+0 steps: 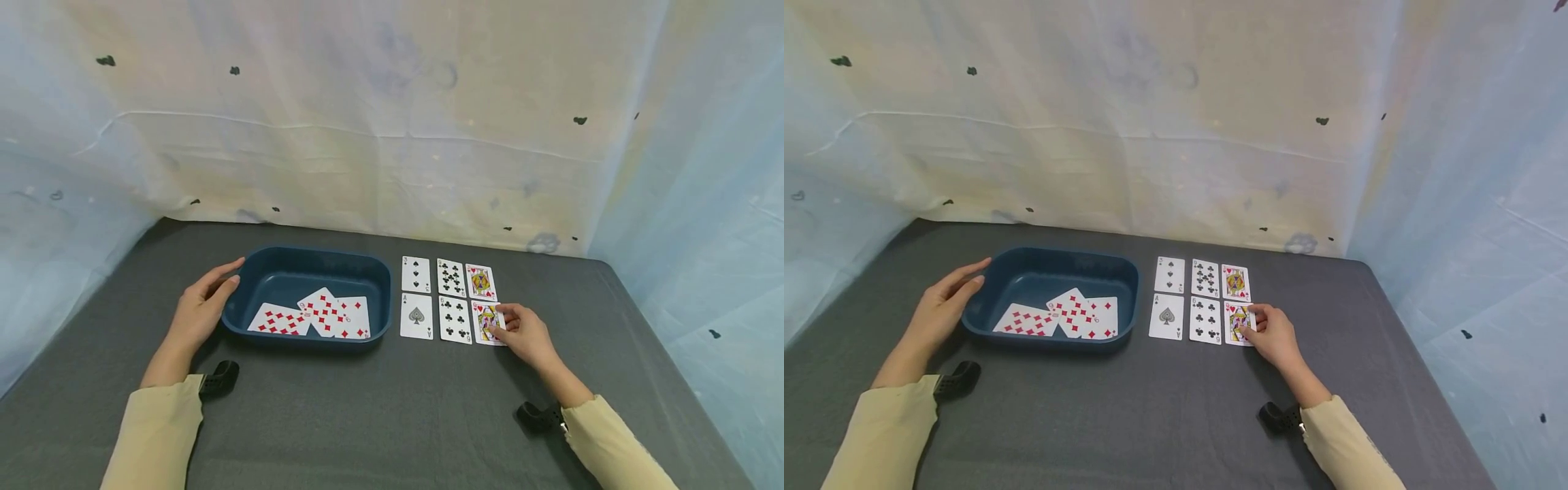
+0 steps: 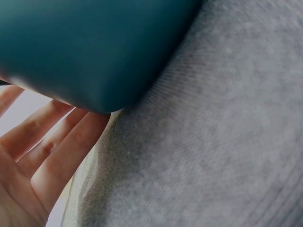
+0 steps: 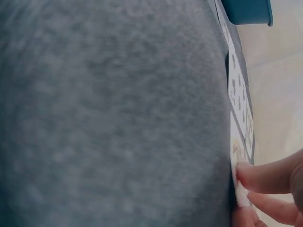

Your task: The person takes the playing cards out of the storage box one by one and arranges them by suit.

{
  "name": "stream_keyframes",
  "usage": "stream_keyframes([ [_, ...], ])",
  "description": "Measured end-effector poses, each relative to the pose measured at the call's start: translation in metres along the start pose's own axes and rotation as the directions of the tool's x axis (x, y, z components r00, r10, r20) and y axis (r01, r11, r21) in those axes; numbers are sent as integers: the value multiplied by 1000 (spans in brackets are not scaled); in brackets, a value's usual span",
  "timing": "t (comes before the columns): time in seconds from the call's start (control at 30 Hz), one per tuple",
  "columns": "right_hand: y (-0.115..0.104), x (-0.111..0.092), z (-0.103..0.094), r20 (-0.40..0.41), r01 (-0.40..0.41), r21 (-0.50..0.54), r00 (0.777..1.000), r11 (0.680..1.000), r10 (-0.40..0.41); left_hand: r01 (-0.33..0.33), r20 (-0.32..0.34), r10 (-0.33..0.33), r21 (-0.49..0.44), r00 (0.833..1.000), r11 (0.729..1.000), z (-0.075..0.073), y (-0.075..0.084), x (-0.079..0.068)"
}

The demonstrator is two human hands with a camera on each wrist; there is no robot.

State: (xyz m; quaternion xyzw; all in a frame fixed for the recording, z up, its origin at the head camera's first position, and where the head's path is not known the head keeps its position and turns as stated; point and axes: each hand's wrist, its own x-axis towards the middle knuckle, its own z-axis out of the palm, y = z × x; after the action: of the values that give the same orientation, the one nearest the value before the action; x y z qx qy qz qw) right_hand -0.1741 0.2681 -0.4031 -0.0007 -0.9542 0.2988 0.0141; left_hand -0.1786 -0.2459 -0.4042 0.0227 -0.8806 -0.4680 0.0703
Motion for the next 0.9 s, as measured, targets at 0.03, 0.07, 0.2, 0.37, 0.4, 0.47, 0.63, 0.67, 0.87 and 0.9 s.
stream_keyframes([
  [0.03,0,0,-1,8,4,-9,1000,1000,-4,-1,0,1,2,1000,1000,0,0,0],
  [0.07,0,0,-1,13,5,-18,1000,1000,-5,-1,0,1,4,1000,1000,0,0,0],
  [0.2,-1,-1,-3,24,0,-44,1000,999,1,-2,3,2,5,1000,1000,0,0,1],
  [0.37,-7,1,-2,-10,5,-1,1000,1000,-5,-5,1,5,1,1000,1000,0,0,0],
  [0.4,-10,1,-2,-20,5,12,1000,1000,-4,-4,-1,4,3,1000,1000,0,0,0],
  [0.47,-18,3,1,-32,-2,48,999,999,3,-1,-1,1,1,1000,1000,-1,0,0],
  [0.63,-47,8,8,-49,10,195,999,981,0,1,-6,-1,-2,1000,1000,-1,0,0],
  [0.67,-53,9,10,-52,18,228,999,974,-6,-1,-8,1,0,1000,1000,-1,0,0],
  [0.87,-83,17,23,-61,69,387,997,920,-49,-12,-6,12,5,1000,1000,0,1,0],
  [0.9,-88,18,24,-62,77,403,996,912,-57,-12,-4,12,4,1000,1000,0,1,0],
])
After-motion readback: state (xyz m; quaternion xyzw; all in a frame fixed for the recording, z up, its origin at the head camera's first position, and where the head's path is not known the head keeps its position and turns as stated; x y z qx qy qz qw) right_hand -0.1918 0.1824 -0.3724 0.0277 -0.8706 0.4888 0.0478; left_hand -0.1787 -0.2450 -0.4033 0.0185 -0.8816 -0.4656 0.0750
